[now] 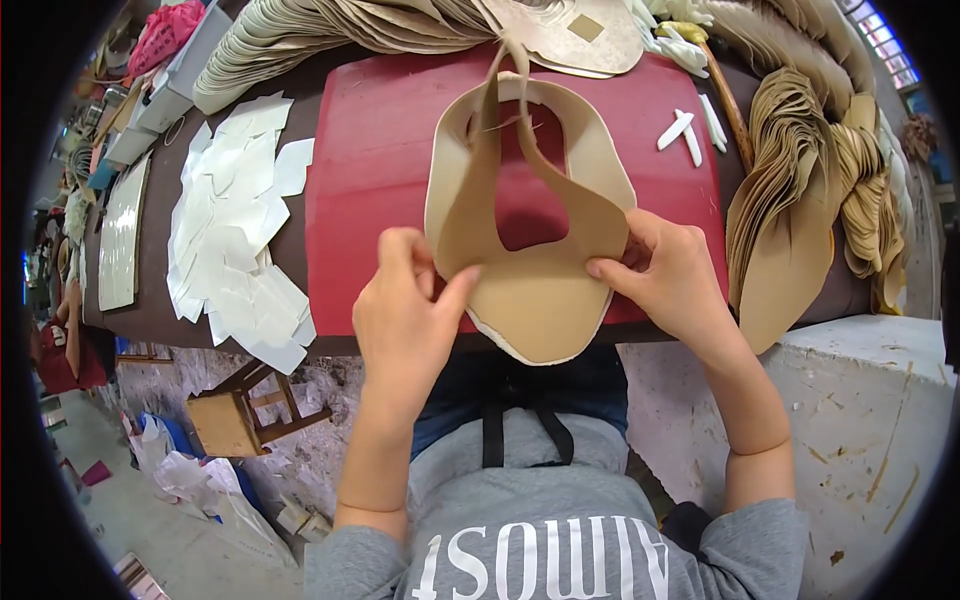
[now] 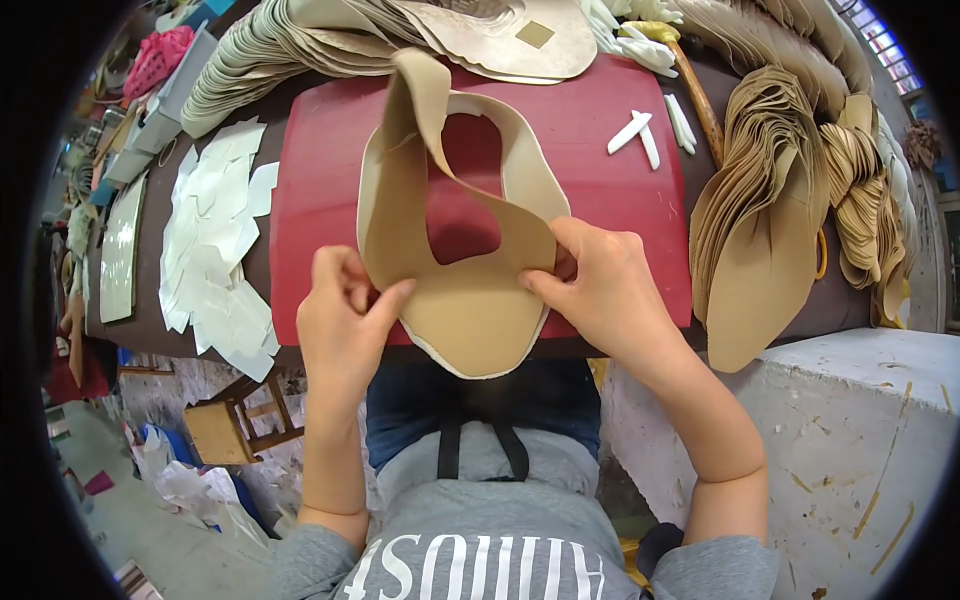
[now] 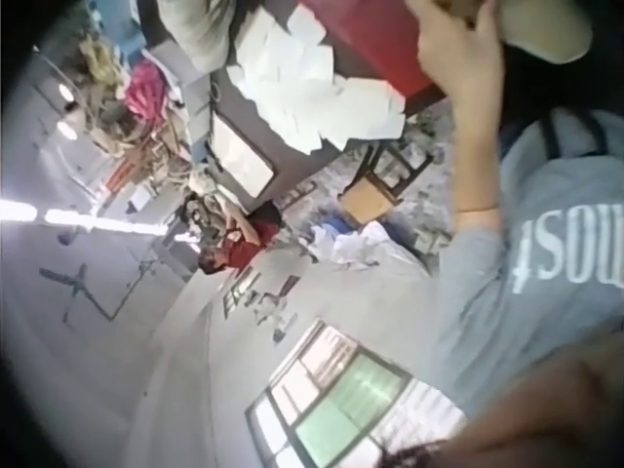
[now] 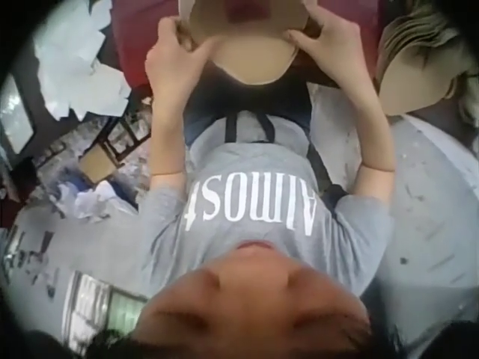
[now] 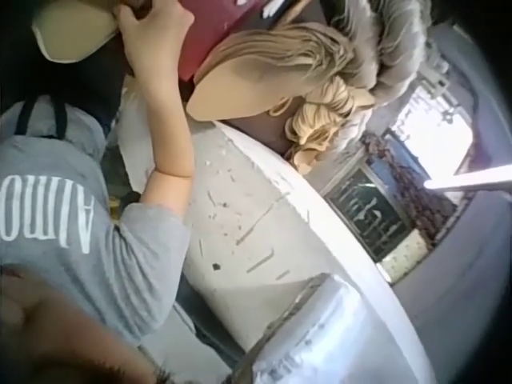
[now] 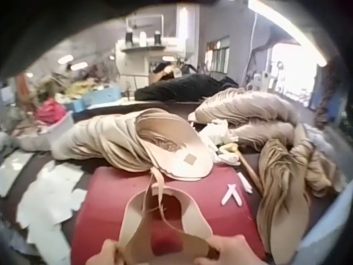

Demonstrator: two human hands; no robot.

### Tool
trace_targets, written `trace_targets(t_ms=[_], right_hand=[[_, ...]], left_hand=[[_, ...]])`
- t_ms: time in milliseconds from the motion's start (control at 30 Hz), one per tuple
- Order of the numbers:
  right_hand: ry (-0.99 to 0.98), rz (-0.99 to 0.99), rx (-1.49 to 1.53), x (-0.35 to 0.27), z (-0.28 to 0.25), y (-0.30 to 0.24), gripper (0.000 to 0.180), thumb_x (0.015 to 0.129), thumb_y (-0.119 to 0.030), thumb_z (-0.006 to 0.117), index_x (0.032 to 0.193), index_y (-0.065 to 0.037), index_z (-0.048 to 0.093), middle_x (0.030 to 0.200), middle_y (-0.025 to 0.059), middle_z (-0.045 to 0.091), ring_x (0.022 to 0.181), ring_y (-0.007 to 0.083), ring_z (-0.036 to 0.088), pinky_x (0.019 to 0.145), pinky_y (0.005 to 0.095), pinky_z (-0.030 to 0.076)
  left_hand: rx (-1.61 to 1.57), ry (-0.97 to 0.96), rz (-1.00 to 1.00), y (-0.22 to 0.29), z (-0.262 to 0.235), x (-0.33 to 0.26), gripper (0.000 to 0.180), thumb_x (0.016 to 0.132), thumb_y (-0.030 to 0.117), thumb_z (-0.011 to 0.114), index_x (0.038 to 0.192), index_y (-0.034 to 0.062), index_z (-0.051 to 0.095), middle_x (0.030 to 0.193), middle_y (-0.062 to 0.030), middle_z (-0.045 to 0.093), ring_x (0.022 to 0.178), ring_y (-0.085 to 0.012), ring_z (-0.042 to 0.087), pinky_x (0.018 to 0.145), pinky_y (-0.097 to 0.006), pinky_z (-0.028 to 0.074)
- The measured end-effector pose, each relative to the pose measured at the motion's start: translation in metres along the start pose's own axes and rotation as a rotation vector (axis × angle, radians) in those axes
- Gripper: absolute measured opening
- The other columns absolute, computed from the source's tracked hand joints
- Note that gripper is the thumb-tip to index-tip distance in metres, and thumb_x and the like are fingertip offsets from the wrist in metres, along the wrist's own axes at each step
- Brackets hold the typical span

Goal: Applying reinforcement material to shoe upper components at a manufacturing workbench.

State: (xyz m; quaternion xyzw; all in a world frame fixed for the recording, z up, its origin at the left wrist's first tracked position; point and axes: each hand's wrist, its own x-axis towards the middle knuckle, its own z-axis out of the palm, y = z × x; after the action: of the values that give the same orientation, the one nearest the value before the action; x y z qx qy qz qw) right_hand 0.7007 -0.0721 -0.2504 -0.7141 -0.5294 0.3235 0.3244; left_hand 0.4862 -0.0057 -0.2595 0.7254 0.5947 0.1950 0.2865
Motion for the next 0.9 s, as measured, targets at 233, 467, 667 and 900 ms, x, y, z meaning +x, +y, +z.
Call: trace_targets(t_ms=[233,467,667,900], right_hand=[[-0.036,-0.141,-0.113,-0.008,-0.011,-0.003,0.019,0.07,0.003,0.068,0.088,0.003,0.064,0.068,0.0036,0.062,0.059,0.0088,0.052,0.056,0.0209,0.044],[0.025,-0.235,-0.003,0.024,-0.045,0.015,0.019,0.069,0.004,0.067,0.088,0.002,0.065,0.071,0.0047,0.064,0.06,0.0096,0.053,0.057,0.0216,0.045],[-0.085,-0.183,-0.038,0.031,-0.044,0.015,0.015,0.067,0.003,0.064,0.082,0.003,0.066,0.07,0.0087,0.067,0.057,0.0159,0.058,0.055,0.0266,0.047],[0.038,-0.363,-0.317,0.033,-0.024,0.007,0.015,0.066,0.005,0.062,0.081,0.003,0.065,0.067,0.0101,0.065,0.053,0.0204,0.055,0.053,0.0291,0.045]], left_hand=[[0.238,0.228,0.879,0.009,0.07,-0.059,0.037,0.078,0.012,0.063,0.114,0.004,0.056,0.11,-0.0104,0.06,0.081,-0.0219,0.057,0.071,-0.033,0.044],[0.286,0.028,1.007,0.004,0.055,-0.064,0.052,0.077,0.018,0.063,0.125,0.0009,0.052,0.128,-0.0141,0.054,0.091,-0.0234,0.056,0.078,-0.03,0.043],[0.313,0.031,0.807,0.029,0.058,-0.067,0.054,0.076,0.022,0.064,0.125,0.0004,0.052,0.132,-0.0152,0.051,0.097,-0.0235,0.053,0.076,-0.03,0.042],[0.353,0.014,0.735,0.037,0.072,-0.047,0.053,0.078,0.024,0.063,0.124,0.0014,0.052,0.128,-0.0141,0.053,0.096,-0.025,0.049,0.072,-0.033,0.041]])
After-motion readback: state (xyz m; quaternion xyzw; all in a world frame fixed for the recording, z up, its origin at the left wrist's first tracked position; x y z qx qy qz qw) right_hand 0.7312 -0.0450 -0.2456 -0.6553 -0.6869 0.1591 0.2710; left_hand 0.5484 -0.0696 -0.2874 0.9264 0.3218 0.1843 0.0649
